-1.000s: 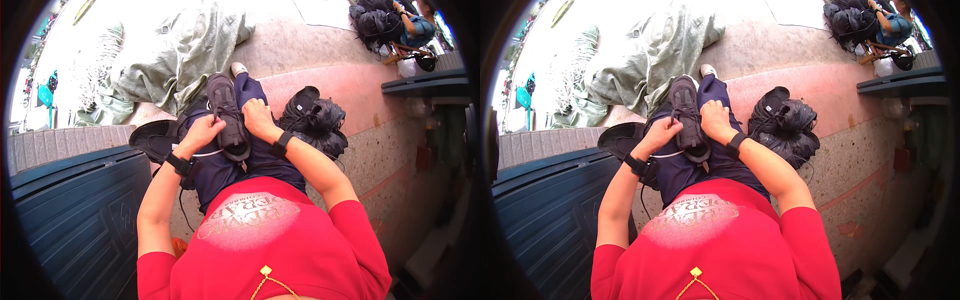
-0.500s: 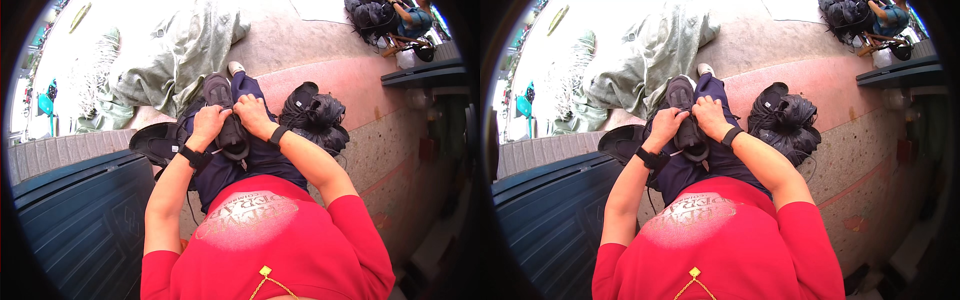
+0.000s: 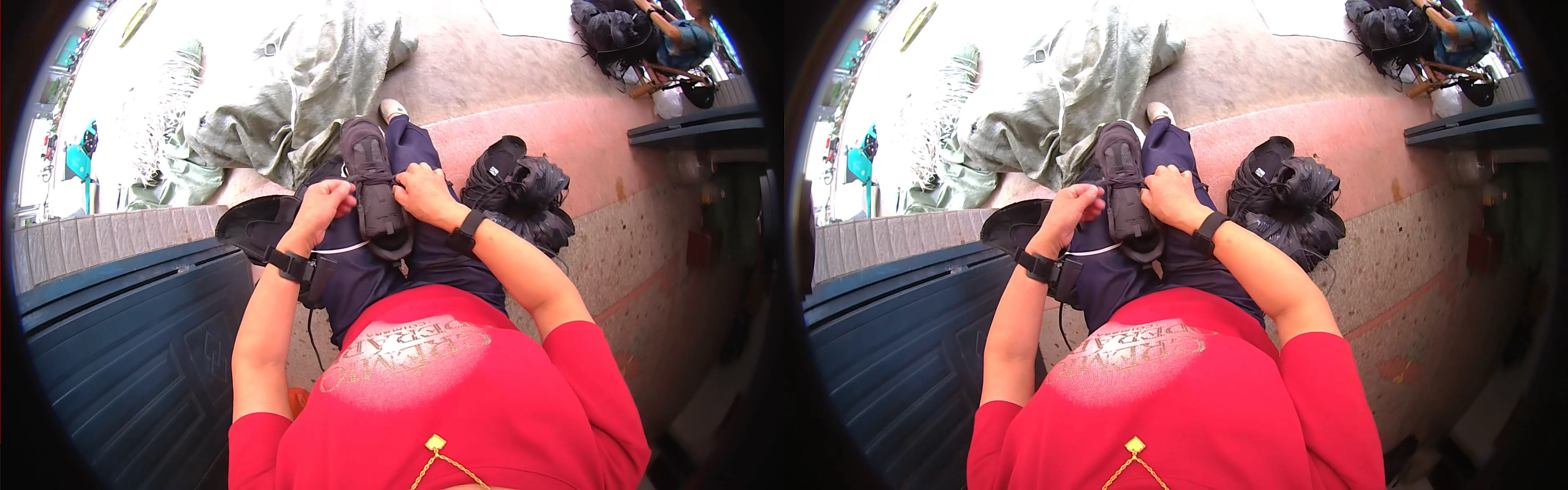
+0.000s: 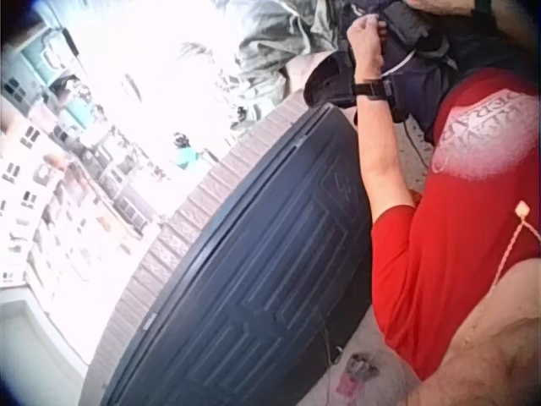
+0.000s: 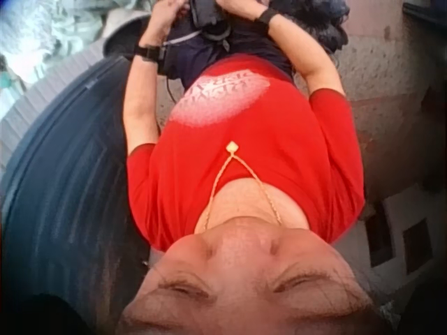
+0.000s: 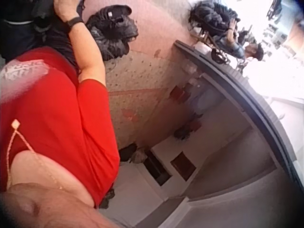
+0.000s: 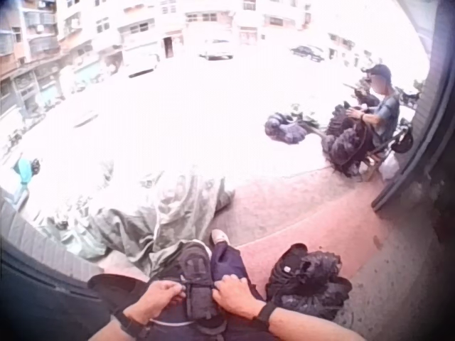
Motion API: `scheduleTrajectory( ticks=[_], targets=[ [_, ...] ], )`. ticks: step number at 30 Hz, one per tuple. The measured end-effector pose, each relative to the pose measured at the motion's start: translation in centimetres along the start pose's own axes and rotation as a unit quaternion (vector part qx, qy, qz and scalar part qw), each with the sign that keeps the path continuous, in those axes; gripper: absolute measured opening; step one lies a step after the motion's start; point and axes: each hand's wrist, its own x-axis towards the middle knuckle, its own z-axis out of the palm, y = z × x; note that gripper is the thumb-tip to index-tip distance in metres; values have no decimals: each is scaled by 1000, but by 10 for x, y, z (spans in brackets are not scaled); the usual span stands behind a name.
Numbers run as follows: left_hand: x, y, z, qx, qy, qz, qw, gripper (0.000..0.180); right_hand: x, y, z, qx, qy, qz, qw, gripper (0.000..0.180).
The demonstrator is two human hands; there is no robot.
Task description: Thread laces through the eyelets of a pair of black shoes.
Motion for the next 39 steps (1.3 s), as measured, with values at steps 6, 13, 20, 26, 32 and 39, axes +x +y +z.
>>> scheduleTrajectory(
  ticks=[6, 13, 20, 26, 32, 39],
  targets=[
    [-4, -14, -15, -7, -48, -92, 995, 21, -4, 2, 3, 127, 38, 15, 991, 19],
    [22, -23, 17, 391, 112, 197, 892, 25, -2, -3, 6, 78, 101, -122, 984, 11],
    [16, -21, 16, 151, 109, 90, 978, 18, 7, -4, -2, -89, 56, -200, 974, 7],
    [21, -29, 21, 342, 157, 201, 905, 24, -29, -65, -23, 91, 136, -379, 911, 11],
    [25, -33, 13, 380, 167, 302, 858, 14, -18, -48, -27, 332, -31, 3, 943, 13],
    [9, -38, -4, 235, 124, 137, 954, 20, 13, -30, -13, 264, -51, 39, 963, 19]
  ],
)
